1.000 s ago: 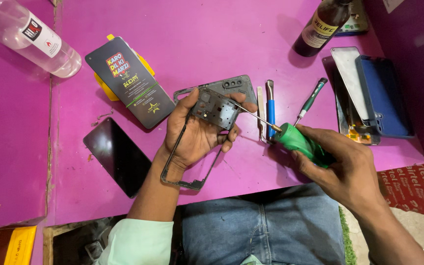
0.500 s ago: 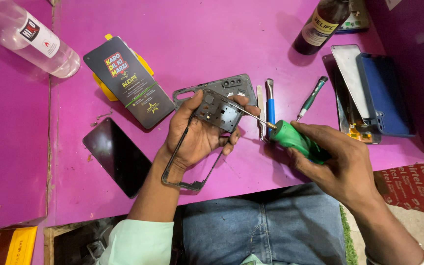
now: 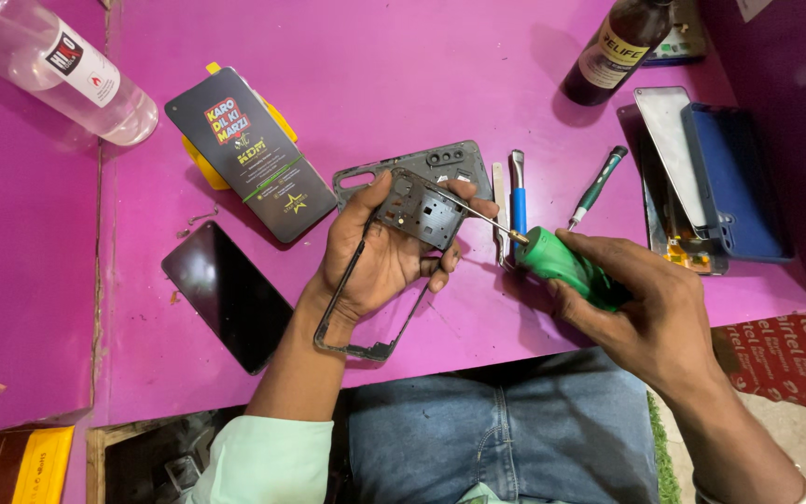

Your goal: The person disassembles a smartphone, removes the back cover, and uses a screwdriver to unscrew components from the phone frame. They handle the battery, internal frame, and screws while working on a pink workbench.

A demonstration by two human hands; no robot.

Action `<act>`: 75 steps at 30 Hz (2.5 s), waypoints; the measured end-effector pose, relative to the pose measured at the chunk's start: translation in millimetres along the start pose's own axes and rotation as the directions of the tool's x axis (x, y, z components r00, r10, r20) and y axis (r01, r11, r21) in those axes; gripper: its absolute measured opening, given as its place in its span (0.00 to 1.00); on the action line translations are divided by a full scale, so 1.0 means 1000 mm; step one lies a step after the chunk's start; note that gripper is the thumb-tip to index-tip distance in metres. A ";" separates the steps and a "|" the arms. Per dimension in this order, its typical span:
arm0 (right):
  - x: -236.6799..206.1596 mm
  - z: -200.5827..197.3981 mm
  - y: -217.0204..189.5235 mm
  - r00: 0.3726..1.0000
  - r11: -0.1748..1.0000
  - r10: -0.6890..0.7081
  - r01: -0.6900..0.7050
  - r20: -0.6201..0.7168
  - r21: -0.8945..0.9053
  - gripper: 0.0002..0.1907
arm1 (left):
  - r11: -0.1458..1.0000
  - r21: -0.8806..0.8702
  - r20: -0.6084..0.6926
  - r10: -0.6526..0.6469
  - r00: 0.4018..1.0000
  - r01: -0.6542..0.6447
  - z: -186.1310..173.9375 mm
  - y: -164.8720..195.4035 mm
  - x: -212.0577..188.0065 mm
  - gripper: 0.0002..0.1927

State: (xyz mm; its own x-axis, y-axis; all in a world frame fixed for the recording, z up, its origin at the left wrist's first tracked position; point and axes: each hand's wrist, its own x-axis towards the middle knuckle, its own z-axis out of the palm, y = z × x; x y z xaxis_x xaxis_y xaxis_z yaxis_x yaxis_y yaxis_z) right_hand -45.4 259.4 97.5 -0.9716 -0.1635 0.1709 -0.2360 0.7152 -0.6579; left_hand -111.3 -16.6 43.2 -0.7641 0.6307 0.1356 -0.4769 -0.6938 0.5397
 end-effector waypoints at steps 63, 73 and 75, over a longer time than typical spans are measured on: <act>0.005 0.011 -0.007 0.999 0.996 -0.005 0.008 -0.031 0.085 0.26 | 1.000 0.023 -0.021 0.003 1.000 -0.002 0.004 0.001 -0.003 0.27; 0.006 0.012 -0.008 1.000 0.997 -0.008 0.009 -0.021 0.081 0.26 | 0.997 0.035 -0.010 0.064 0.998 -0.064 0.001 -0.004 -0.001 0.28; 0.006 0.012 -0.009 1.000 0.997 0.000 0.001 -0.020 0.073 0.26 | 0.996 0.029 -0.017 0.080 0.997 -0.079 0.000 -0.004 0.000 0.28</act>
State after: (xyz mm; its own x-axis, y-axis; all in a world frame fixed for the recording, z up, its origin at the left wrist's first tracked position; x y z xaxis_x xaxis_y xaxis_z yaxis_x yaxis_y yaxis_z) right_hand -49.5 243.7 95.1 -0.9712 -0.1497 0.1851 -0.2375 0.6634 -0.7096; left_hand -109.3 -13.6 41.4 -0.8070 0.5674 0.1637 -0.4023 -0.7311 0.5510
